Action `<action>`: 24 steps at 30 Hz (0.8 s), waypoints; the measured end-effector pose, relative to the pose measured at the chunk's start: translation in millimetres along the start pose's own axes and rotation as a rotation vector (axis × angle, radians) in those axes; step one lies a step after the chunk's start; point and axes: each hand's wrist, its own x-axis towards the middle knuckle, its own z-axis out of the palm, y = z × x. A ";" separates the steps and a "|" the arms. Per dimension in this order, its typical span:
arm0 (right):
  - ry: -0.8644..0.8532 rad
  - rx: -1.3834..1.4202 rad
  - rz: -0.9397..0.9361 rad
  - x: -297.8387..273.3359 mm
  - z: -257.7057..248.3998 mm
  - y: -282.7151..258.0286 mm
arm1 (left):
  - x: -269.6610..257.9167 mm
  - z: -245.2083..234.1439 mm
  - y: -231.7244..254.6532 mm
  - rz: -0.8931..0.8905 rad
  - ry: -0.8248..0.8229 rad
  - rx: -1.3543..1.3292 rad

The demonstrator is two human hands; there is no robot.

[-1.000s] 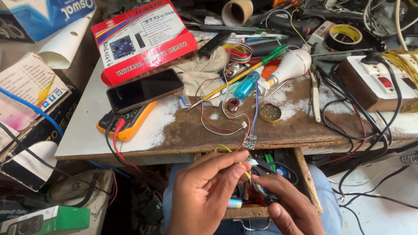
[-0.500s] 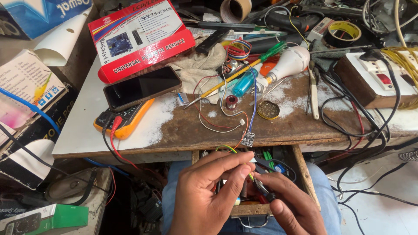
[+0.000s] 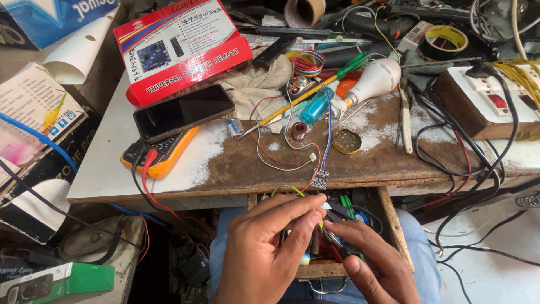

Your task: The person uses a soldering iron to attach multiple colored wires to a small circuit board. They strip the wire ends with pliers, apply solder to the connections, and manipulate the components on a cluttered workbench.

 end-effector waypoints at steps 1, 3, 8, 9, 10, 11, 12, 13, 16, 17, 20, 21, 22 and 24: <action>0.000 -0.018 -0.013 0.1 0.3 0.2 | -0.1 0.2 -0.5 -0.019 0.000 -0.007; -0.012 0.001 -0.012 0.7 0.7 0.6 | -0.1 -0.1 -1.8 0.020 -0.009 -0.018; -0.045 0.122 0.019 2.6 2.2 0.3 | -1.2 0.2 -4.1 0.002 -0.017 -0.044; -0.047 0.096 0.007 2.6 2.0 0.1 | -1.3 0.5 -4.4 0.017 -0.012 -0.044; -0.049 0.070 -0.005 2.7 1.4 0.0 | -1.5 0.7 -4.7 0.031 -0.007 -0.045; -0.050 0.044 -0.018 3.2 0.8 0.0 | -1.5 0.6 -4.8 0.016 -0.010 -0.040; -0.053 0.068 -0.028 3.2 0.7 0.2 | -1.5 0.2 -5.0 0.002 -0.012 -0.034; -0.056 0.092 -0.037 2.8 1.1 0.6 | -1.4 0.1 -5.2 -0.013 -0.016 -0.030; -0.039 0.113 0.028 -0.1 3.6 3.9 | -2.0 0.5 -6.3 -0.028 -0.020 0.007; -0.028 0.111 0.066 -1.6 4.7 5.5 | -2.3 0.9 -6.8 -0.005 -0.023 0.006; 0.026 0.073 0.031 -4.6 10.4 10.8 | -2.4 1.3 -8.2 0.017 -0.041 -0.008; 0.005 0.063 0.035 -4.4 10.1 12.0 | -2.4 0.5 -8.6 -0.006 -0.054 -0.020; -0.015 0.053 0.039 -3.9 9.5 12.7 | -2.4 0.4 -9.0 -0.029 -0.067 -0.032; -0.029 0.040 0.040 -1.3 8.7 12.3 | -2.2 1.1 -9.5 -0.023 -0.059 0.008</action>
